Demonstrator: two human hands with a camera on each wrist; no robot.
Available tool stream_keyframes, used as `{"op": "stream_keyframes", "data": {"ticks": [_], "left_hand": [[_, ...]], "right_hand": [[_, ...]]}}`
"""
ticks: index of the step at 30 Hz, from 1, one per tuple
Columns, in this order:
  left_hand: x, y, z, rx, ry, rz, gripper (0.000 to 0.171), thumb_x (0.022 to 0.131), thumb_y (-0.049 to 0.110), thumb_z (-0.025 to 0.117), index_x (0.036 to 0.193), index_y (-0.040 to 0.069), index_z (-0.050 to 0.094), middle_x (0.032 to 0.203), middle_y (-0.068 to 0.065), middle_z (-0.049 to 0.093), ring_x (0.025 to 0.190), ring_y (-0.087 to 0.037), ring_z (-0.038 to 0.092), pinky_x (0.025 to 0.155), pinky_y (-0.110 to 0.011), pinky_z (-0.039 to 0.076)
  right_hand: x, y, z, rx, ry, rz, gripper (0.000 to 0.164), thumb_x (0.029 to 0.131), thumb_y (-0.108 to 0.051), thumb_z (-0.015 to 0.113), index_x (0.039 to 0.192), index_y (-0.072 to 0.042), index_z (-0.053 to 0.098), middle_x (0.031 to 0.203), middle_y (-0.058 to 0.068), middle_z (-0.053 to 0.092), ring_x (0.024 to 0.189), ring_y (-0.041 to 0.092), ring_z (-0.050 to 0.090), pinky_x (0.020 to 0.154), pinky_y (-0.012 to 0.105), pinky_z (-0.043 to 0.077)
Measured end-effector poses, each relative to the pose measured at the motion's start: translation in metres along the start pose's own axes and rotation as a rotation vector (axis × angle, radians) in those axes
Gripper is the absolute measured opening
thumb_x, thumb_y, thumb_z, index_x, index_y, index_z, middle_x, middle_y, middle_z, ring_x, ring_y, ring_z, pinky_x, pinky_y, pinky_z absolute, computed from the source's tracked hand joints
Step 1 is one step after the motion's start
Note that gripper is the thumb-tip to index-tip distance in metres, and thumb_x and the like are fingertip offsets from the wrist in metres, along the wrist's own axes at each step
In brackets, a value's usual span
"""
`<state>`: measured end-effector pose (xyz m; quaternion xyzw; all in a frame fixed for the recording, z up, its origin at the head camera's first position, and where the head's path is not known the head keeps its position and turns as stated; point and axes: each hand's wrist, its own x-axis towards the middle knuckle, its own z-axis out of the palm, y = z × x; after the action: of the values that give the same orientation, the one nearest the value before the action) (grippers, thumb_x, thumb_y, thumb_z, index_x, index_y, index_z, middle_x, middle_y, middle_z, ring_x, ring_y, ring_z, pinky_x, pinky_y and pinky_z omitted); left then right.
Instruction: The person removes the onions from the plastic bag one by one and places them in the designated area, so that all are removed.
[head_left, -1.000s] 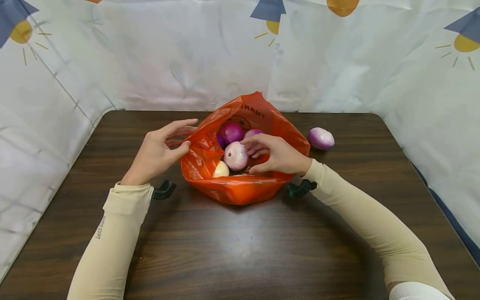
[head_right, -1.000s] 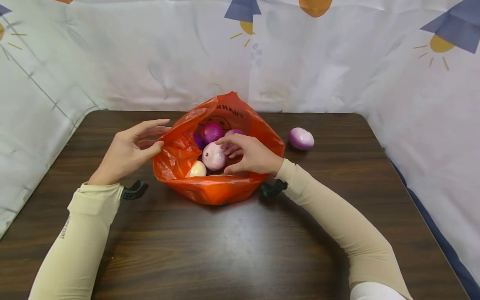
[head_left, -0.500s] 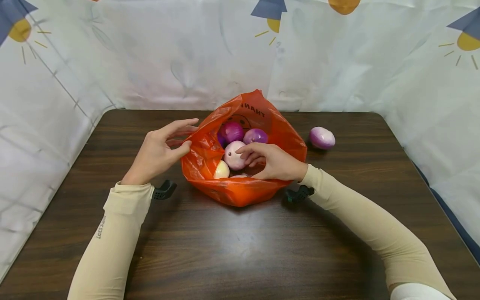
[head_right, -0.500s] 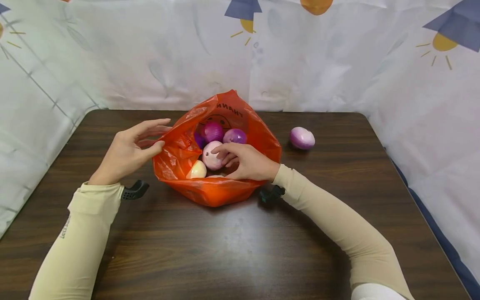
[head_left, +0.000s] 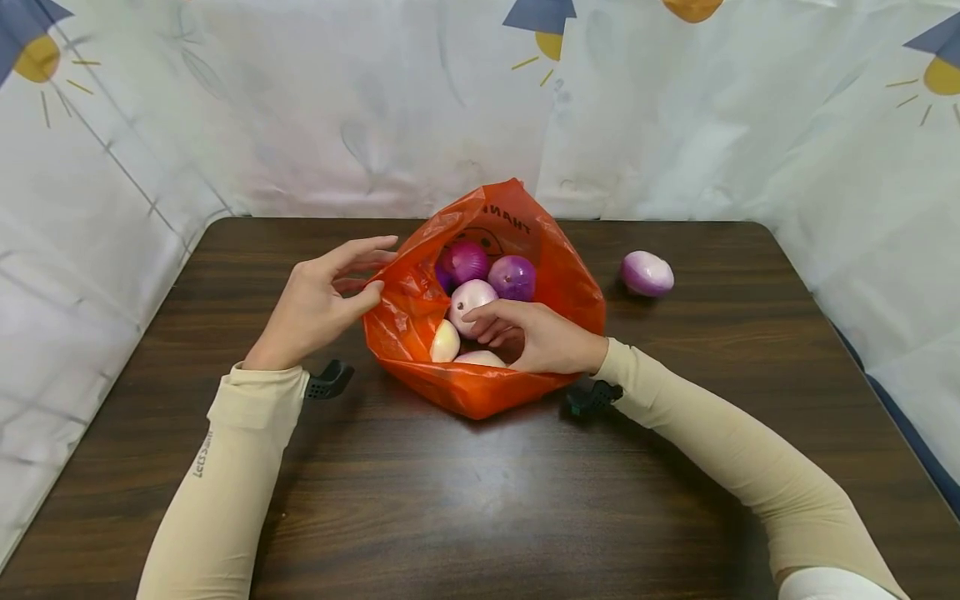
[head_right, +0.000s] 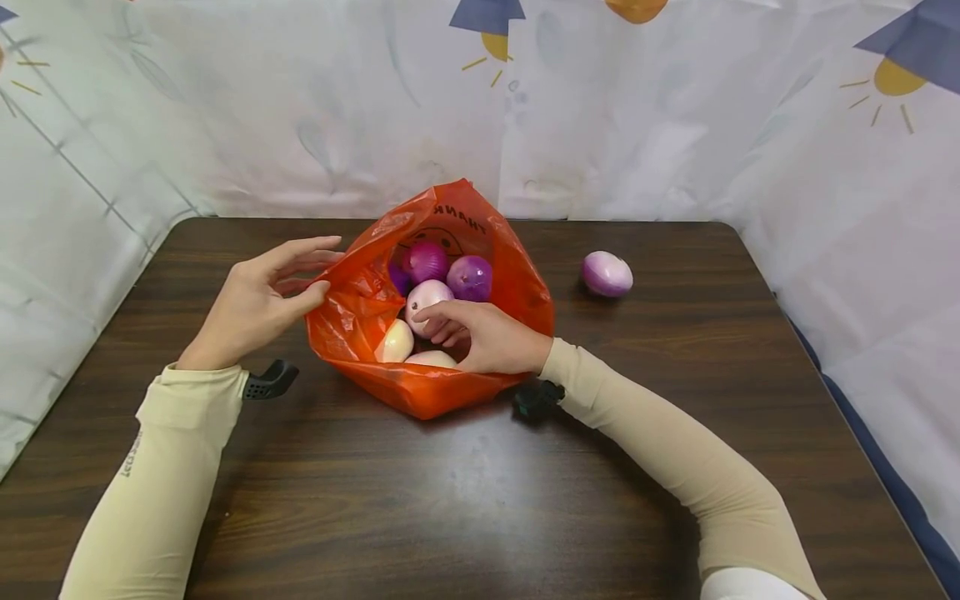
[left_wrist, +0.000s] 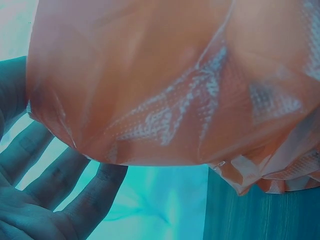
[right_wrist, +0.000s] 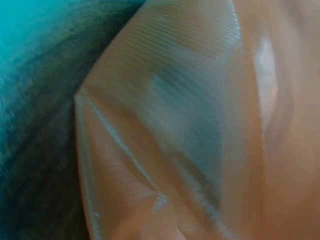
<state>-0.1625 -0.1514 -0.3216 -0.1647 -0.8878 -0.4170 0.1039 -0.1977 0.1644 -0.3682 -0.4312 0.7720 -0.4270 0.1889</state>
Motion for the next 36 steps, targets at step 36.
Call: {"op": "stream_keyframes", "data": {"ticks": [36], "left_hand": [[0.000,0.002,0.000,0.034,0.007,-0.015,0.061,0.095,0.005,0.070,0.144,0.040,0.059,0.134,-0.001,0.072,0.121,-0.017,0.069,0.099,-0.034,0.060]], "right_hand": [[-0.013,0.017,0.016,-0.047,0.066,-0.142,0.058,0.086,-0.014,0.083,0.139,-0.005,0.060,0.138,0.010,0.065,0.126,0.018,0.064,0.108,0.033,0.056]]}}
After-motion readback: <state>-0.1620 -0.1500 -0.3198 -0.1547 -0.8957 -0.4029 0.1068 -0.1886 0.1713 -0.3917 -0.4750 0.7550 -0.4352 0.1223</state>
